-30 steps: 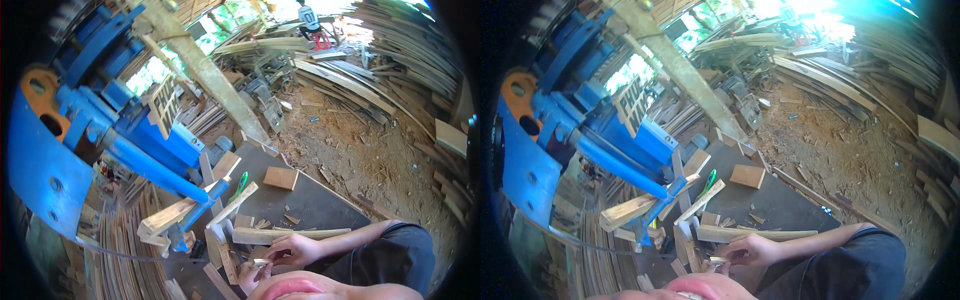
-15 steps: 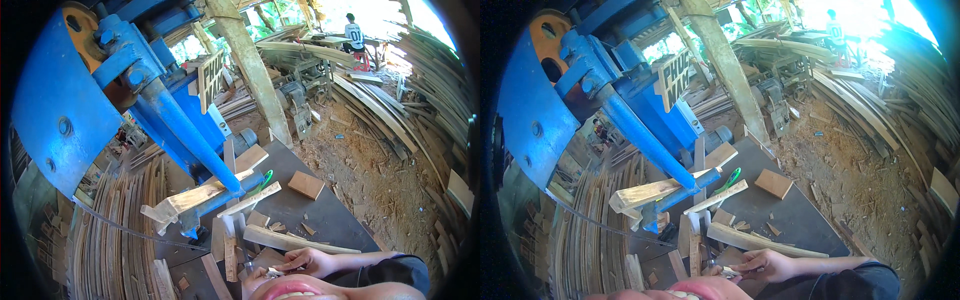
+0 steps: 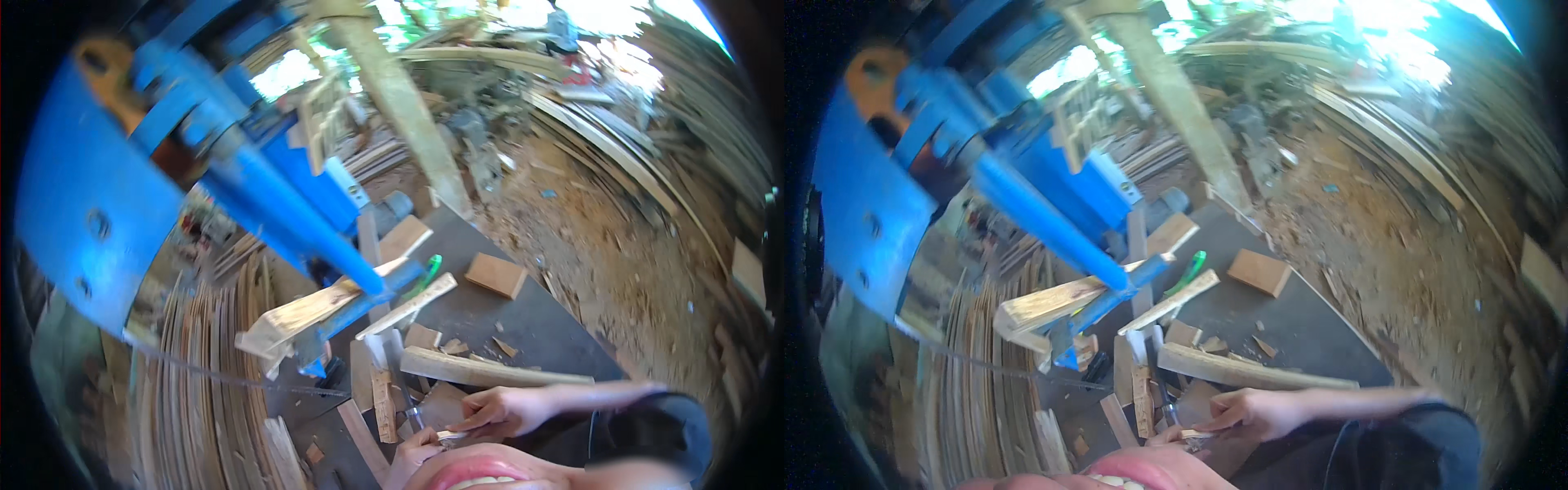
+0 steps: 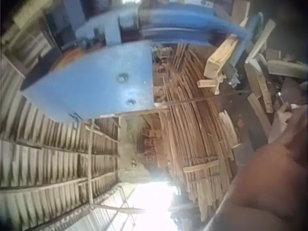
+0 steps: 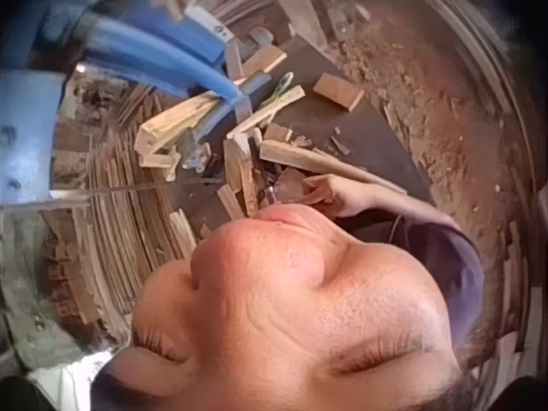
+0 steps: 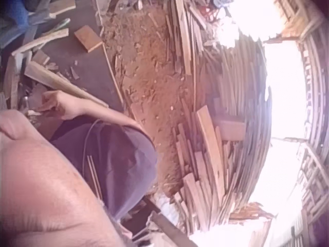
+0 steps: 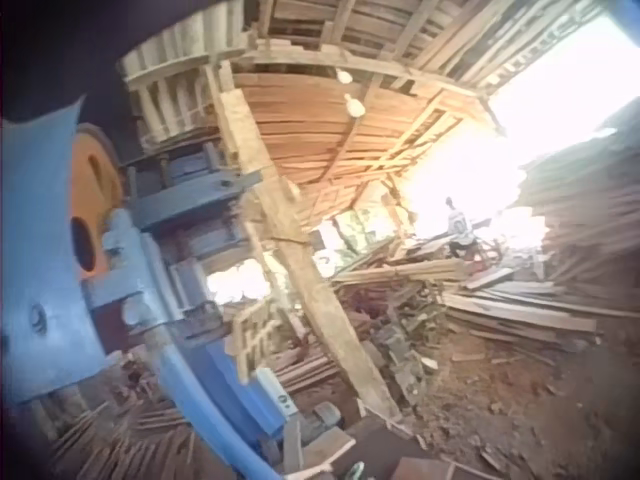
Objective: The person uses a chisel and a wooden mallet to carve a small piece of wood on a workbench. They repeatedly strike the chisel to remove wood shavings and shape the piece, occasionally pausing to inspect the work or adjust the wood's position.
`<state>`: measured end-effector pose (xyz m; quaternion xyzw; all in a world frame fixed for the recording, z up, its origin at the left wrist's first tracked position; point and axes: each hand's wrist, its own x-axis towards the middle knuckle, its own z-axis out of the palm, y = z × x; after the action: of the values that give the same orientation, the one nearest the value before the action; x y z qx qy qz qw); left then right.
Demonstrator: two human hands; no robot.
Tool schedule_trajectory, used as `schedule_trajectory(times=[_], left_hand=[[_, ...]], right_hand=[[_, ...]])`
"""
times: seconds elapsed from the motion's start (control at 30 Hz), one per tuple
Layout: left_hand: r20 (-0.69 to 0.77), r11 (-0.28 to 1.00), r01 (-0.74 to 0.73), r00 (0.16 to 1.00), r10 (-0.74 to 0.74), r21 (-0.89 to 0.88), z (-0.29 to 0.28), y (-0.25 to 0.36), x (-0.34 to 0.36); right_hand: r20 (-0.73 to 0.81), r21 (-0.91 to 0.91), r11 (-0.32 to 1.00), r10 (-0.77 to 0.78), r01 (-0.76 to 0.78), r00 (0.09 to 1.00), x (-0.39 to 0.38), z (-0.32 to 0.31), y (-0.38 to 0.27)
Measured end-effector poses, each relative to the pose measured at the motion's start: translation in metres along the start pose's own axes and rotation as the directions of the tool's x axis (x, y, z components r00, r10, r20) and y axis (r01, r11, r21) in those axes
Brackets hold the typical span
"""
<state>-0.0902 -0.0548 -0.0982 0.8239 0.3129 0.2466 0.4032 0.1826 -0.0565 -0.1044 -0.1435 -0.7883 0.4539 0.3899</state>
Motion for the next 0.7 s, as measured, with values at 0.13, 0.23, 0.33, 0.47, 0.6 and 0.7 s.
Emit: schedule_trajectory(times=[0.13, 0.23, 0.33, 0.47, 0.6, 0.7], left_hand=[[0.022, 0.992, 0.044, 0.999, -0.047, 0.121, 0.0, 0.021, -0.026], [0.116, 0.958, 0.271, 0.953, -0.281, 0.094, 0.005, 0.044, -0.029], [0.168, 0.975, 0.182, 0.965, -0.202, 0.127, 0.01, 0.055, -0.036], [0.146, 0.994, 0.105, 0.984, -0.106, 0.016, 0.021, 0.072, -0.041], [0.059, 0.997, 0.019, 0.998, -0.023, 0.069, 0.022, 0.089, -0.036], [0.007, 0.997, -0.038, 0.999, 0.037, 0.072, 0.028, 0.091, -0.035]], right_hand=[[0.162, -0.064, 0.985, -0.145, 0.157, 0.976, 0.008, 0.017, 0.002], [0.23, -0.106, 0.981, -0.136, 0.164, 0.964, 0.003, 0.014, -0.015], [0.301, -0.173, 0.978, -0.058, 0.114, 0.952, -0.006, 0.016, -0.032], [0.233, -0.123, 0.99, -0.038, 0.068, 0.972, -0.017, 0.022, -0.06], [0.166, -0.202, 0.979, 0.029, 0.005, 0.986, -0.023, 0.029, -0.065], [0.177, -0.167, 0.981, 0.129, -0.099, 0.976, -0.016, 0.041, -0.069]])
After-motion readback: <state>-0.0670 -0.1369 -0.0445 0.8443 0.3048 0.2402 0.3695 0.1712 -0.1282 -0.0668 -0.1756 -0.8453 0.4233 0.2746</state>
